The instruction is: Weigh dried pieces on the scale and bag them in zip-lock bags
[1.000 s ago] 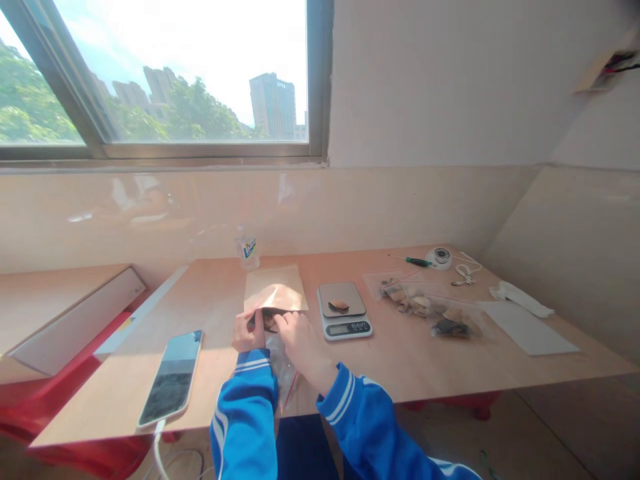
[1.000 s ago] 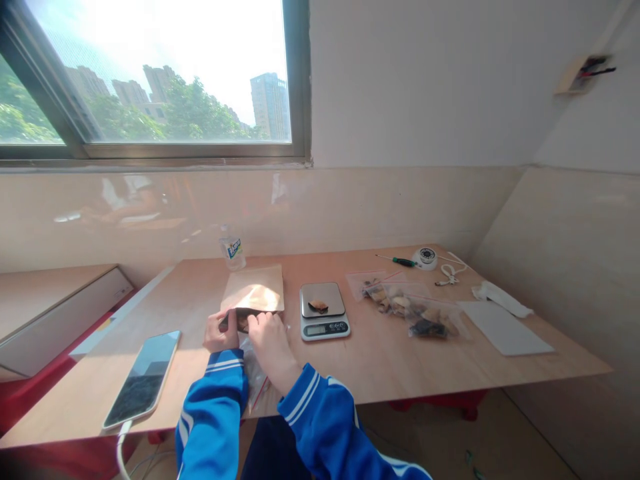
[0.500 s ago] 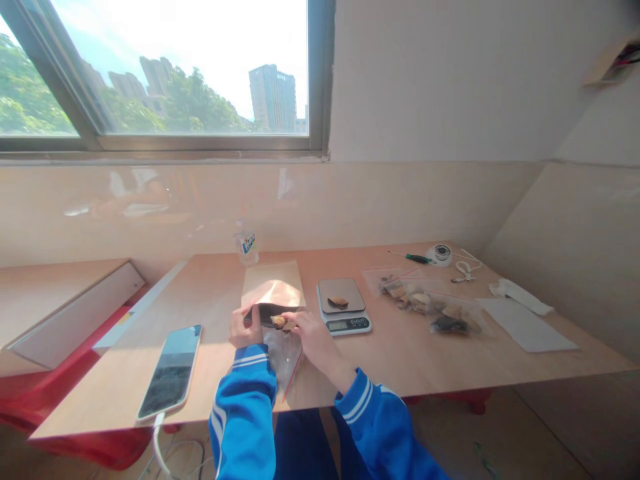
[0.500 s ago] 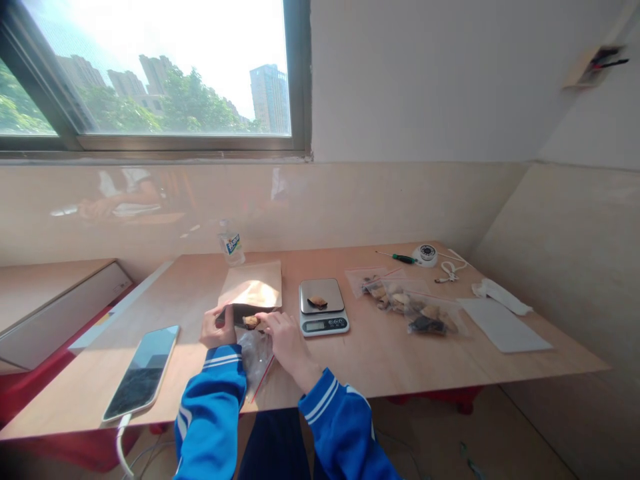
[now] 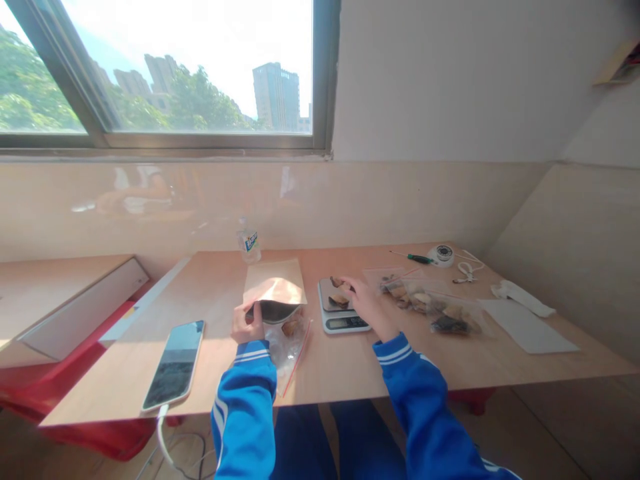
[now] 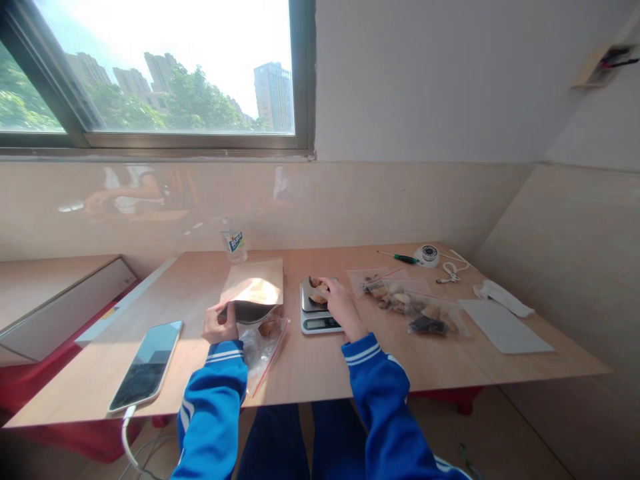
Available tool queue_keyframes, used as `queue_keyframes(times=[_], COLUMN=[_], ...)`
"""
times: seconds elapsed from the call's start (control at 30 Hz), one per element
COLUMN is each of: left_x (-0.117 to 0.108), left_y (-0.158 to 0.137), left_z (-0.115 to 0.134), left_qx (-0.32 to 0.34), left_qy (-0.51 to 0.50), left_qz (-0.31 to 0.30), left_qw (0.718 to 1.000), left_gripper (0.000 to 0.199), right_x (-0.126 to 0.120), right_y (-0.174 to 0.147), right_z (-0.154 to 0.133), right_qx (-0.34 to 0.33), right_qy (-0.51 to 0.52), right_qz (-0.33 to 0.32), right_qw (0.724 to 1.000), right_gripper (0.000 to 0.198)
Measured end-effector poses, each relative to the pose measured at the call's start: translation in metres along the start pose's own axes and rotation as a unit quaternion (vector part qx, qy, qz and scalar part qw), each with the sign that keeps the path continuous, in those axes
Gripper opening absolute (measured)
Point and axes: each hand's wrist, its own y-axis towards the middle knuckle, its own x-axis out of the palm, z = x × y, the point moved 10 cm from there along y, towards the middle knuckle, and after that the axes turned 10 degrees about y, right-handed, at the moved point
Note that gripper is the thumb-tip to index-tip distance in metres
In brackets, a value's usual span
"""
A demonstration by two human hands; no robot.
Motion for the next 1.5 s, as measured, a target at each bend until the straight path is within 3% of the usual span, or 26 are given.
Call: queue_keyframes(times=[0.13,0.3,0.5,0.63,0.73,0.93,1.13,1.3,1.5], left_x=[0.000,0.001,0.002,0.003,0.003,0.003,0.003,0.004,0.001], left_y=[0.000,0.001,0.002,0.000,-0.001,-0.001,-0.001,-0.001,0.000], left_z=[-0.001,-0.002,-0.003,-0.001,0.001,0.000,-0.002,0.000,0.003], left_qx=[0.002,0.007,0.006,0.009,0.012,0.018,0.016,0.013,0.012], left_qy=[-0.002,0.000,0.000,0.005,0.006,-0.003,-0.005,-0.011,-0.013], left_qz=[0.005,-0.005,-0.012,-0.011,-0.007,0.003,0.004,0.000,0.006], left_qw=[1.000,1.000,1.000,1.000,1.000,1.000,1.000,1.000,1.000], left_gripper=[0.028,0.029,0.026,0.028,0.026,0.027,0.028,0.027,0.025], right_x=[0.006,0.008,-0.016,-0.013,-0.008,-0.025,-0.032,-0.042,-0.021], right_y=[0.021,0.012,0.002,0.012,0.018,0.004,-0.009,0.020,0.067], right_z=[0.025,0.039,0.061,0.074,0.081,0.097,0.109,0.113,0.095], right_qx=[0.008,0.026,0.067,0.080,0.079,0.055,0.084,0.116,0.112], right_qy=[-0.043,-0.038,-0.014,0.023,0.035,0.047,0.047,0.036,0.043], right_qz=[-0.052,-0.071,0.018,0.026,0.034,0.142,0.175,0.191,0.115], right_qw=[0.998,0.996,0.998,0.996,0.996,0.987,0.980,0.974,0.986], right_gripper=[0.038,0.046,0.029,0.012,0.017,0.027,0.027,0.031,0.025])
